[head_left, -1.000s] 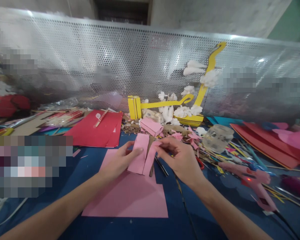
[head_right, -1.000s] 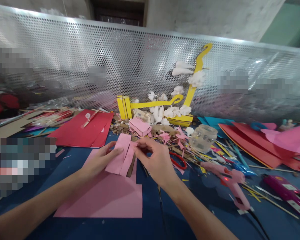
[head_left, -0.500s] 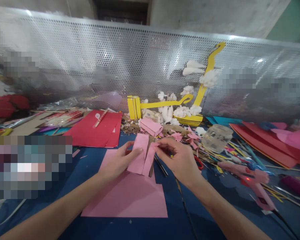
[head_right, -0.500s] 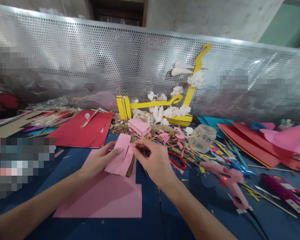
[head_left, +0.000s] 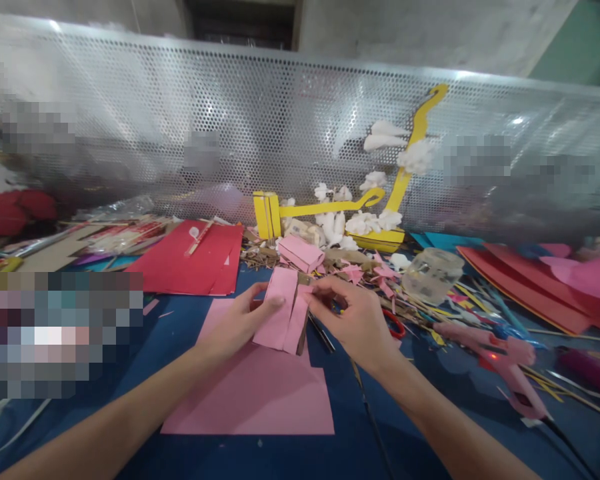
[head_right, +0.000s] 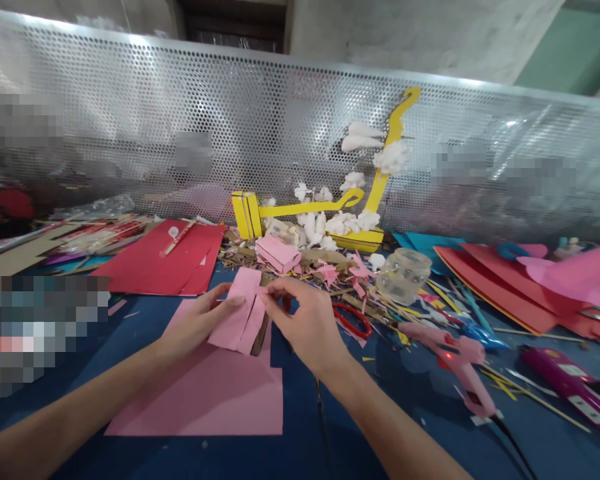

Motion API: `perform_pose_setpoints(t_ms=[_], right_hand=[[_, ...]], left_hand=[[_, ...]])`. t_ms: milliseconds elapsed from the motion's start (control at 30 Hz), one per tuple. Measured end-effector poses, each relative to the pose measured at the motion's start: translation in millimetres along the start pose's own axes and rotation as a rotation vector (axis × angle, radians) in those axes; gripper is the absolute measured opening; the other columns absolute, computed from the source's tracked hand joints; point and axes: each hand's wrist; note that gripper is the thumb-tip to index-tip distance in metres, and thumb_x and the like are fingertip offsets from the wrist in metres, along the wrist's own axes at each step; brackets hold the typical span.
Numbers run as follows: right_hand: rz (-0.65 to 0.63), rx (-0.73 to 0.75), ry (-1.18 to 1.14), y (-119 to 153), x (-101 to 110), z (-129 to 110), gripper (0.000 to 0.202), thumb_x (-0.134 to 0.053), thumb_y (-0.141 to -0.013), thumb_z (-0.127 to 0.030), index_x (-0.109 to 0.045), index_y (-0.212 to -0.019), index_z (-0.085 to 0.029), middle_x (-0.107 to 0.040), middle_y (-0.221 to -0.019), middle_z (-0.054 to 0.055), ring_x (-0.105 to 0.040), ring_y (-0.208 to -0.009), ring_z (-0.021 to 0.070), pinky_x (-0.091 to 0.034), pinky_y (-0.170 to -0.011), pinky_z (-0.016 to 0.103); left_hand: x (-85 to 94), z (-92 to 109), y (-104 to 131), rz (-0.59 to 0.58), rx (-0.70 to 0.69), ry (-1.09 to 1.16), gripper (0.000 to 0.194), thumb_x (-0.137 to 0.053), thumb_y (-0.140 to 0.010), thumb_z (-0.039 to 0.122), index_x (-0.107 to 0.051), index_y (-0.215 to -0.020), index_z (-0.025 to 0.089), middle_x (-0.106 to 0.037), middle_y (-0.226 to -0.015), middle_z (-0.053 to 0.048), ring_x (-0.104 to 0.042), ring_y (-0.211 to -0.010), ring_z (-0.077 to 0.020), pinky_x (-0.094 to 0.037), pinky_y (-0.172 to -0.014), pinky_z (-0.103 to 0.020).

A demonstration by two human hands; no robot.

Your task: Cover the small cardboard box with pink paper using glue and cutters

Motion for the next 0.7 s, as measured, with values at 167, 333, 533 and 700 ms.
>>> perform_pose_setpoints(t_ms=[167, 333, 533, 700], right_hand=[[0.005, -0.040, -0.016, 0.3, -2.6, 4.4, 0.007, -0.068, -0.092, -0.026, -0.070, -0.086, -0.022, -0.072, -0.078, -0.001, -0.066, -0.069, 0.0145, -0.052, -0.068, 0.026], [0.009, -0.076, -0.022, 2.7, -4.5, 5.5, 0.006, -0.067, -0.090, -0.027, -0.070, -0.087, -0.021, -0.073, -0.079, 0.000, -0.066, -0.070, 0.0159, -0.052, -0.068, 0.028], [0.005, -0.107, -0.039, 4.6, -7.0, 4.7, 0.006, -0.066, -0.090, -0.026, -0.069, -0.088, -0.022, -0.073, -0.080, 0.001, -0.067, -0.072, 0.0170, -0.052, -0.070, 0.030], [0.032, -0.100, -0.035, 3.0, -5.7, 1.7, 0.006, -0.067, -0.090, -0.028, -0.067, -0.090, -0.022, -0.062, -0.070, -0.002, -0.058, -0.062, 0.0147, -0.046, -0.060, 0.028]], left_hand=[[1.8, -0.5, 0.4, 0.021, 0.011, -0.079, 0.057, -0.066, -0.091, 0.062, -0.060, -0.132, 0.023, -0.077, -0.108, -0.010, -0.072, -0.096, -0.0269, -0.055, -0.078, -0.035], [2.1, 0.6, 1.8, 0.036, -0.001, -0.140, 0.058, -0.064, -0.091, 0.064, -0.061, -0.132, 0.023, -0.076, -0.102, -0.008, -0.070, -0.093, -0.0267, -0.054, -0.077, -0.036], [0.0, 1.8, 2.0, 0.034, -0.008, -0.099, 0.059, -0.066, -0.090, 0.063, -0.061, -0.133, 0.023, -0.076, -0.105, -0.009, -0.070, -0.095, -0.0281, -0.053, -0.078, -0.037], [-0.1, 2.4, 2.7, 0.024, 0.005, -0.086, 0.059, -0.067, -0.090, 0.062, -0.061, -0.134, 0.024, -0.076, -0.102, -0.008, -0.070, -0.092, -0.0279, -0.053, -0.076, -0.036]])
Point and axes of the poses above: each hand's wrist, its own y-axis away from the middle knuckle, its own x-axis out of the back of the hand, z = x × y
